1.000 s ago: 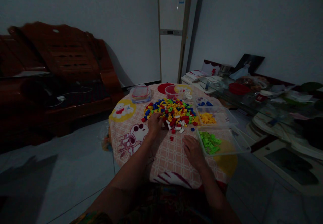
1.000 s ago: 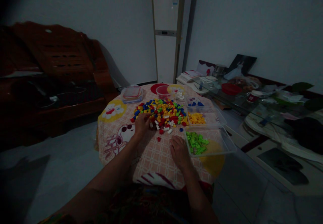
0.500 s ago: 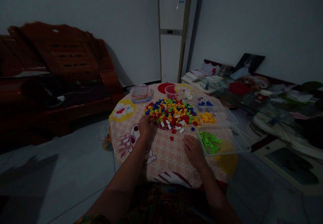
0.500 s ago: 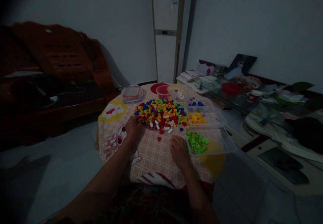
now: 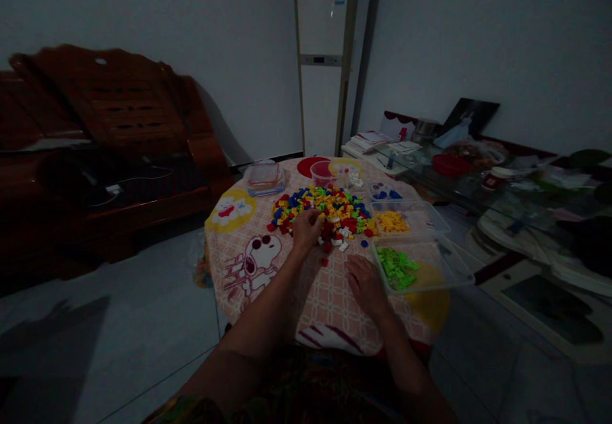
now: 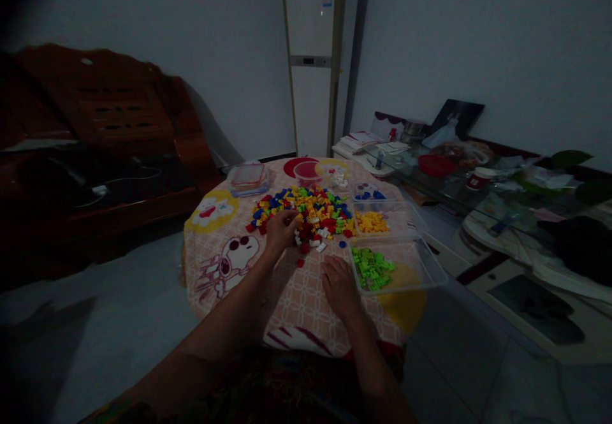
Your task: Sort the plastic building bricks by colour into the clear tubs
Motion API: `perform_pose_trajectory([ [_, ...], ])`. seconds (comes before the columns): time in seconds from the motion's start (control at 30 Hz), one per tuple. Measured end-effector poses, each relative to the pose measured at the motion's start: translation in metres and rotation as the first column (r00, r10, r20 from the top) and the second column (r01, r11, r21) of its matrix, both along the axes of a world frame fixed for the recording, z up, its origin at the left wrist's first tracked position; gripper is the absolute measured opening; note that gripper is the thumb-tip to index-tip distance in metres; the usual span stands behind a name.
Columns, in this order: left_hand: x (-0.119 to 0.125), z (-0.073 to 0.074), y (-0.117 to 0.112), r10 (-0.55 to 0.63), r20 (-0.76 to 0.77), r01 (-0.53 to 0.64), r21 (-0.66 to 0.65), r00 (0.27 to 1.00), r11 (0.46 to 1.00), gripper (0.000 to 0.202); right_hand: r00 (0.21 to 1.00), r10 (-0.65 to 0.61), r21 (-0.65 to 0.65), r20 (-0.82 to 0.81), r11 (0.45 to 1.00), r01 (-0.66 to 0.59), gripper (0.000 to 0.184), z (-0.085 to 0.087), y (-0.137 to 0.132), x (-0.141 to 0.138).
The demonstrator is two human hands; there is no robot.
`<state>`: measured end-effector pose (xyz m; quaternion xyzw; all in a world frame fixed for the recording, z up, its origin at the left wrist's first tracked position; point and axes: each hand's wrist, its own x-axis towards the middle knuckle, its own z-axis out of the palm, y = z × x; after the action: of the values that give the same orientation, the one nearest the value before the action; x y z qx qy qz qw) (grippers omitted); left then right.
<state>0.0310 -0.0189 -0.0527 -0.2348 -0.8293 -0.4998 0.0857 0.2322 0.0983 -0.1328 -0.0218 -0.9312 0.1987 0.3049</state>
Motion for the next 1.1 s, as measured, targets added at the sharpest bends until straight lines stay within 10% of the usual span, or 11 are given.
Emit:
perform_pose_trajectory([
  [0.27,0.043,0.004,0.095,-0.357,0.017,0.357,0.016,0.934,0.934,0.022,0.999,0.022,-0.001,0.027,1.0,-0.022,0.034,-0.001,0.003,-0.001],
  [0.43,0.056,0.007,0.116,-0.471,-0.068,0.476,0.107,0.88,0.873,0.052,0.999,0.025,0.003,0.028,1.0,-0.025,0.045,-0.001,0.003,0.0],
  [0.9,-0.001,-0.03,-0.012,0.075,-0.006,-0.075,0.059,0.997,0.995,0.026,1.0,0.006,0.016,0.001,1.0,-0.006,0.033,0.0,0.001,0.0],
  [1.1,-0.009,-0.035,-0.025,0.157,-0.001,-0.154,-0.204,0.988,0.967,0.023,1.0,-0.001,0.024,0.005,1.0,0.001,0.032,-0.002,0.002,-0.001],
])
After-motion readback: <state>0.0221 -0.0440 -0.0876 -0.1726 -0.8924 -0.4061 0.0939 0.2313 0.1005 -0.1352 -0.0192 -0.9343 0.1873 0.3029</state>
